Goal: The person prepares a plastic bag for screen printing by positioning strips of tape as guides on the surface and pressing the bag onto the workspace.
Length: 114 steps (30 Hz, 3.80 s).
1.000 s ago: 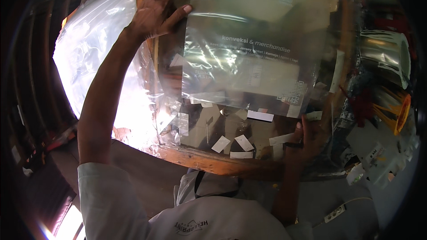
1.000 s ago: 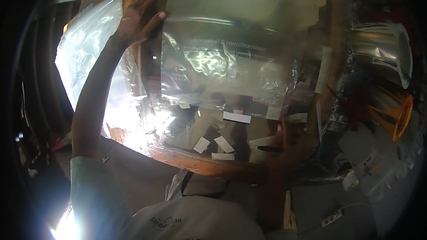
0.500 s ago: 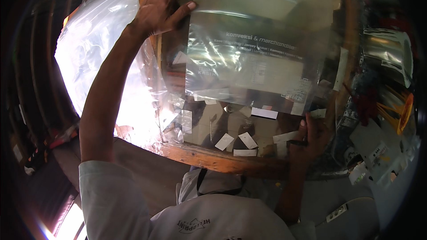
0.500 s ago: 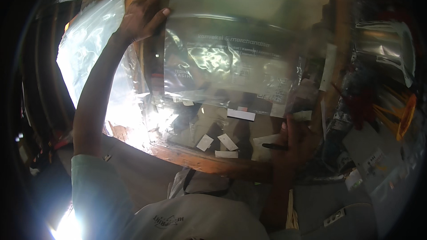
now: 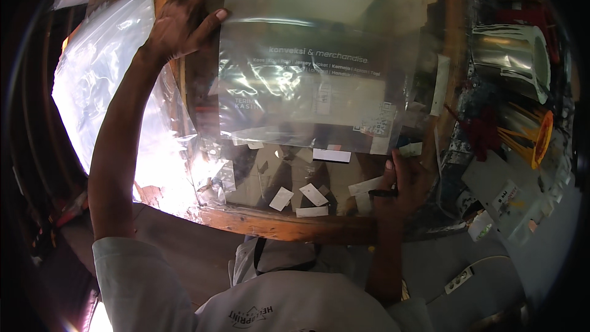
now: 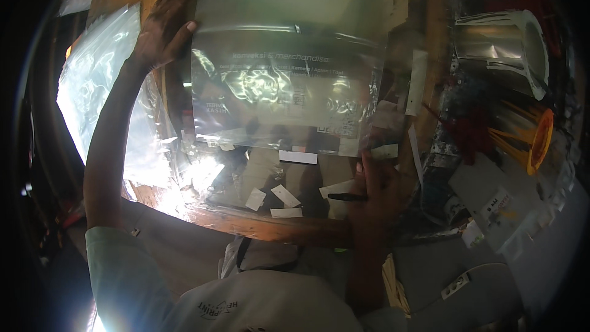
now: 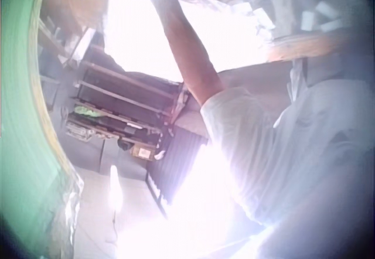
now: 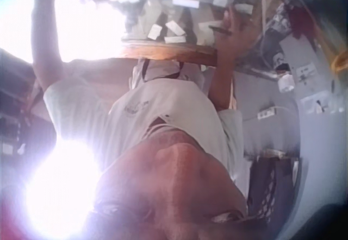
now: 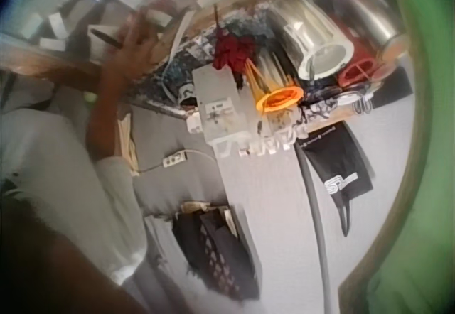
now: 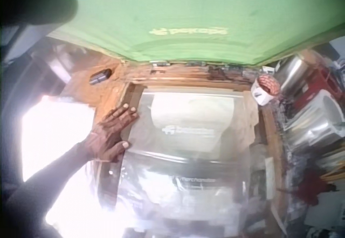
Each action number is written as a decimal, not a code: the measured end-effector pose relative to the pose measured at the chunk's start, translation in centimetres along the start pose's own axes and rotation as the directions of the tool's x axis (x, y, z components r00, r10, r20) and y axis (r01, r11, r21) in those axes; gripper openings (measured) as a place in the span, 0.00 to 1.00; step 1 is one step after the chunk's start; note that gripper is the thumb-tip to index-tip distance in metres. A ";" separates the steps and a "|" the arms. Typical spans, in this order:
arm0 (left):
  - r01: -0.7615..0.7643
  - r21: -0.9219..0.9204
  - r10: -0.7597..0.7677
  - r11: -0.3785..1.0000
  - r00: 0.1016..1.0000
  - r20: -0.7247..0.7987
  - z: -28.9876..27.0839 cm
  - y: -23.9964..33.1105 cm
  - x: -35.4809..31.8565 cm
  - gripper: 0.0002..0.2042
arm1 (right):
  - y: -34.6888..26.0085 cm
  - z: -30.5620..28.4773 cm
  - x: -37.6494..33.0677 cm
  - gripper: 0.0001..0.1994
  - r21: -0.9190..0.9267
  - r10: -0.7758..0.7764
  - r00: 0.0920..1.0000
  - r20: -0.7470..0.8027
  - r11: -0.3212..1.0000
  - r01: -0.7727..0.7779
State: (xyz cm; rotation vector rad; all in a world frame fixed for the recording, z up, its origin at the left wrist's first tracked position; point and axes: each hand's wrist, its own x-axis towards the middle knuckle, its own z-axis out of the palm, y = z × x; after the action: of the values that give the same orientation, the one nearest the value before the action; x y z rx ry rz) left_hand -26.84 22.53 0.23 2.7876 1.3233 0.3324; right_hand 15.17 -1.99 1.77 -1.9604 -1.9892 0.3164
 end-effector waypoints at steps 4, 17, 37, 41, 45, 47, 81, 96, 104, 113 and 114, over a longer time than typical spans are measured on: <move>-0.009 -0.022 0.009 1.000 1.000 -0.007 -0.1 0.0 0.1 0.33 | 0.1 0.4 -0.3 0.12 0.048 0.017 0.999 -0.033 0.999 -0.015; 0.017 -0.026 -0.016 1.000 1.000 0.016 0.0 -0.1 0.0 0.35 | 0.0 0.3 -0.3 0.12 0.099 0.031 0.999 -0.034 0.995 -0.027; 0.042 -0.032 -0.041 0.999 0.999 0.035 0.0 -0.3 -0.1 0.38 | 1.2 -0.8 -1.5 0.14 0.377 0.273 0.958 -0.085 0.899 -0.223; 0.034 -0.095 -0.032 0.995 0.999 0.015 0.0 -0.9 -0.5 0.39 | 2.1 -5.0 2.9 0.16 0.097 0.156 0.951 -0.265 0.986 -0.135; 0.053 -0.166 -0.056 0.985 0.998 -0.014 0.1 -0.4 -0.4 0.40 | 4.3 -8.2 4.7 0.17 -0.058 0.060 0.997 0.042 0.997 -0.058; 0.079 -0.332 -0.108 0.940 0.992 -0.069 0.6 0.0 -0.4 0.40 | 4.9 -8.6 4.0 0.16 -0.163 0.114 0.973 0.201 0.983 -0.081; 0.394 -0.304 -0.462 0.867 0.865 -0.197 4.5 24.9 11.4 0.28 | 4.5 -0.4 32.2 0.10 0.218 -0.280 0.908 0.311 0.951 0.219; 0.453 -0.290 -0.511 0.843 0.842 -0.172 6.3 25.6 13.4 0.32 | 3.9 -0.4 32.5 0.10 0.143 -0.319 0.893 0.318 0.947 0.288; 0.448 -0.313 -0.513 0.837 0.843 -0.165 6.4 25.5 13.5 0.35 | 4.0 -0.1 32.4 0.08 0.131 -0.330 0.897 0.294 0.944 0.304; 0.484 -0.270 -0.531 0.832 0.835 -0.142 6.8 25.6 13.7 0.36 | 4.1 0.0 32.6 0.08 0.077 -0.332 0.891 0.311 0.943 0.324; 0.490 -0.257 -0.533 0.833 0.836 -0.133 6.8 25.6 13.7 0.35 | 4.1 0.0 32.6 0.08 0.076 -0.331 0.888 0.320 0.943 0.324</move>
State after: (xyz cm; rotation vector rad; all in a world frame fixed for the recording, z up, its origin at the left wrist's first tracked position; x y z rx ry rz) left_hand 2.51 17.19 -0.80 2.1508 1.8849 0.6857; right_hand 18.96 30.66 2.72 -1.5964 -2.4684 0.6073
